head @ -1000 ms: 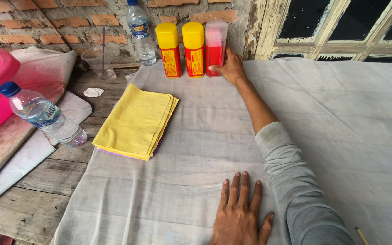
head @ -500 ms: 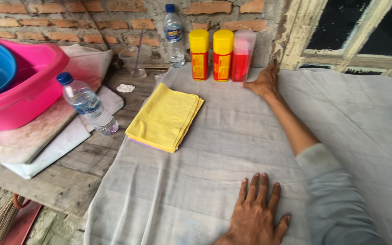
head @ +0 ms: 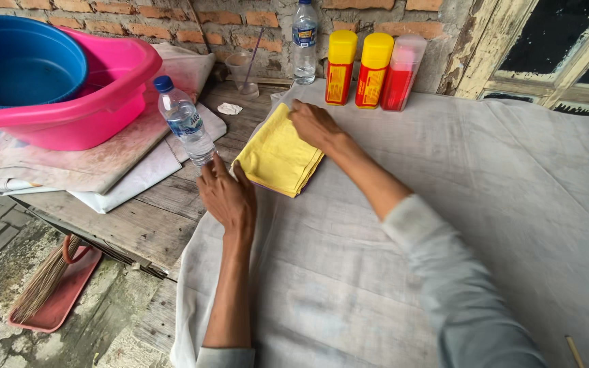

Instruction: The person folds a pink cloth, rolls it tightly using a wooden stick, and places it into a red plastic container. Then the person folds a yellow cloth into a smaller rectangle, smoothing the creases with the stick.

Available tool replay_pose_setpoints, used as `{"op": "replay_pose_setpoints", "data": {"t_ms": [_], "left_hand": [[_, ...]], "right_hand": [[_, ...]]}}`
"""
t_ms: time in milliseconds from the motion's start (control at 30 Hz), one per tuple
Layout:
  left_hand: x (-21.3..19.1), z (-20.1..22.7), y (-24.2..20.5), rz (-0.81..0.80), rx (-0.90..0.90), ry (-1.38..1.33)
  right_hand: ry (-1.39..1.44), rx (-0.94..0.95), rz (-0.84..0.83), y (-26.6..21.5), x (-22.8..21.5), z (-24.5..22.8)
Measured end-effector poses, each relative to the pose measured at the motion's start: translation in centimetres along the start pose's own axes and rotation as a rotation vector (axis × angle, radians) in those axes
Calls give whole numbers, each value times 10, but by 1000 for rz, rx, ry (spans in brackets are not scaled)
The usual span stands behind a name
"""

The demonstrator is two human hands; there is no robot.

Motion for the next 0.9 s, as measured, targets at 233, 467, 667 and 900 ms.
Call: {"op": "replay_pose_setpoints", "data": {"t_ms": [233, 467, 667, 900], "left_hand": [[58, -46, -37, -211, -102, 44], [64, -40, -33, -277, -143, -42], [79, -46, -34, -248, -176, -194], [41, -29, 2, -79, -141, -318]], "right_hand": [[-107, -106, 48, 39, 50, -4], [-77, -108, 53, 38, 32, -1], [46, -142, -52, 16, -9, -7], [90, -203, 99, 9, -53, 1]]}}
Point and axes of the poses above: each hand's wrist, its own y-axis towards the middle knuckle, its own x-axis out of the palm, z = x × y, the point moved 9 cm from there along y, towards the middle knuckle, and after that the axes turned 13 degrees about z, right-handed, at the moved point
